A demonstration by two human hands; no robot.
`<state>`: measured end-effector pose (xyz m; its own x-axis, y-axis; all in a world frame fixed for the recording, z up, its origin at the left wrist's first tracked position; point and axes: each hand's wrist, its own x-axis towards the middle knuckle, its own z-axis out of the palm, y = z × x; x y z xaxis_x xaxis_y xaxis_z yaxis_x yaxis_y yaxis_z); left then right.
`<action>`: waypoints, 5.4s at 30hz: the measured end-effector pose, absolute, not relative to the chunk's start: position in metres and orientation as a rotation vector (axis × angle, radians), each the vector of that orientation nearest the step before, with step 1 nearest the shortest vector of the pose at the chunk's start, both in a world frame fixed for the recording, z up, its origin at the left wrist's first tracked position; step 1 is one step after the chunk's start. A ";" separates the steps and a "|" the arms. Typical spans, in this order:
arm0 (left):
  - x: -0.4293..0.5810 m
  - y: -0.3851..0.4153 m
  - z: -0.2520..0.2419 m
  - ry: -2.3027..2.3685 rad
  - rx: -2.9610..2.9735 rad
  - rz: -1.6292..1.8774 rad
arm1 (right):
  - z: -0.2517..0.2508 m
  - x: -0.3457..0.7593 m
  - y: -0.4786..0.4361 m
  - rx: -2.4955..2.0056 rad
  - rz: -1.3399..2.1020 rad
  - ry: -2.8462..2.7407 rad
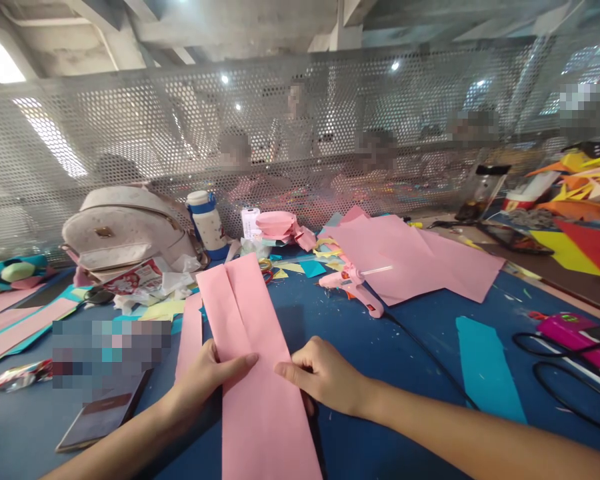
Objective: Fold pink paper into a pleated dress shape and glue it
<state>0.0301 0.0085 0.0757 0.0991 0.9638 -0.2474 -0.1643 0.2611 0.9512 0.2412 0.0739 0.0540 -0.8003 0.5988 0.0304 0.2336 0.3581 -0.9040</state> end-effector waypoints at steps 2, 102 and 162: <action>0.030 0.008 0.077 1.128 0.921 1.049 | 0.051 0.241 0.074 -0.738 1.397 -2.265; 0.029 0.009 0.072 1.180 0.804 1.146 | 0.049 0.245 0.070 -0.369 1.634 -2.327; 0.004 -0.005 0.105 1.759 1.729 0.370 | 0.095 0.278 0.061 -0.771 1.391 -2.098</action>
